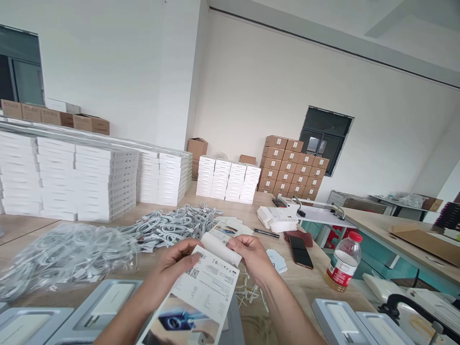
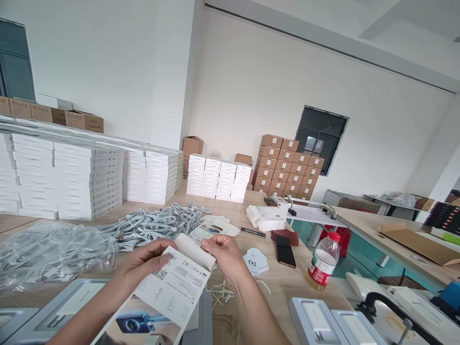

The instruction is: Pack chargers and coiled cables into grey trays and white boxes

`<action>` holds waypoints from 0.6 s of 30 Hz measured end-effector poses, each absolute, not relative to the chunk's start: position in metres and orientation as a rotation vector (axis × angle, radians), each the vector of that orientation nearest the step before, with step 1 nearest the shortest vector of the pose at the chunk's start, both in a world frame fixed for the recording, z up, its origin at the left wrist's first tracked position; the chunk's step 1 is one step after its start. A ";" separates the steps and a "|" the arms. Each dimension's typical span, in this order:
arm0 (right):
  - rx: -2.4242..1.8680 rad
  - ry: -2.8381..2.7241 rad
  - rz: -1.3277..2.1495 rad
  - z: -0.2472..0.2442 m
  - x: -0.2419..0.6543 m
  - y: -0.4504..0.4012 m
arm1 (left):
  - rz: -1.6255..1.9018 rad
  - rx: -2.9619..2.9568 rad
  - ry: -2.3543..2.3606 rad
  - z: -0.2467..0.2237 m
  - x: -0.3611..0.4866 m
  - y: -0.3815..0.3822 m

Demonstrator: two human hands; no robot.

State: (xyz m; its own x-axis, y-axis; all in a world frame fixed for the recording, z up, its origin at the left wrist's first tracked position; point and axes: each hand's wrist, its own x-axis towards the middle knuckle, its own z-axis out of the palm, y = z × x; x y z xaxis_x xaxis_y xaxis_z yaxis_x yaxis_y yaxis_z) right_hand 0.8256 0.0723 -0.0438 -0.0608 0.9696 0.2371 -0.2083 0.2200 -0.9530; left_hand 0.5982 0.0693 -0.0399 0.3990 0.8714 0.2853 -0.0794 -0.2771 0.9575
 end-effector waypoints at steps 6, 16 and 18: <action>-0.944 -1.155 1.419 -0.048 0.828 0.074 | 1.035 1.666 0.712 -0.036 0.602 0.063; -0.966 -1.405 1.120 -0.038 0.820 0.061 | 1.022 1.561 0.696 -0.038 0.605 0.061; -1.008 -1.438 1.041 -0.039 0.818 0.060 | 1.039 1.559 0.727 -0.039 0.604 0.061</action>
